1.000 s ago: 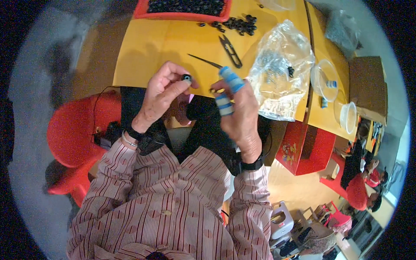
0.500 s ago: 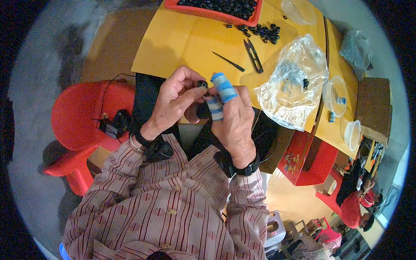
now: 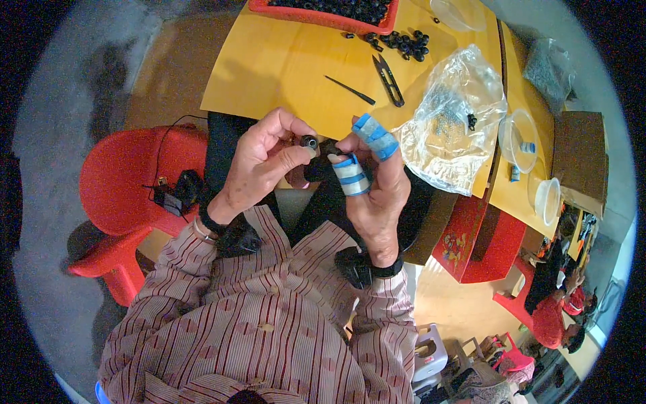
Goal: The person assembles small black rubber components by picking up individual pieces from the table and fitting them together by hand.
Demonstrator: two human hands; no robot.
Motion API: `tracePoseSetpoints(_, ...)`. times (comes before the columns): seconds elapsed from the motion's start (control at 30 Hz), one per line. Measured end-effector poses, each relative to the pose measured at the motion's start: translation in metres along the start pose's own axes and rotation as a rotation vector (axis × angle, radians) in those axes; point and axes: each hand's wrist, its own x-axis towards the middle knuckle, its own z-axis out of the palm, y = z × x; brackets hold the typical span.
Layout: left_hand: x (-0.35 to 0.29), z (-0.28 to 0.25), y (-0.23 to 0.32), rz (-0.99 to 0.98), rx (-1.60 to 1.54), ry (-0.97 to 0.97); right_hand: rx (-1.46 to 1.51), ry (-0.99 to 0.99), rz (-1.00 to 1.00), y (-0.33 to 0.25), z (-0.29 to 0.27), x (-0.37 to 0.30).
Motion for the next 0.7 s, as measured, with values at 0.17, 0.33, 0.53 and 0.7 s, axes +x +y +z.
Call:
tracePoseSetpoints(0.17, -0.001, 0.002, -0.007, 0.101, 0.066, -0.012, -0.211, -0.015, -0.117, -0.008, -0.007, 0.005)
tracePoseSetpoints(0.33, -0.002, 0.004, -0.002, 0.048, 0.169, -0.001, -0.339, -0.037, -0.212, -0.013, -0.007, 0.006)
tracePoseSetpoints(0.53, 0.0, 0.003, -0.003, 0.178, 0.363, 0.0, -0.498, -0.077, -0.277, -0.018, -0.009, 0.007)
tracePoseSetpoints(0.7, 0.0, 0.004, -0.001, 0.241, 0.446, -0.003, -0.525, -0.08, -0.285, -0.018, -0.009, 0.007)
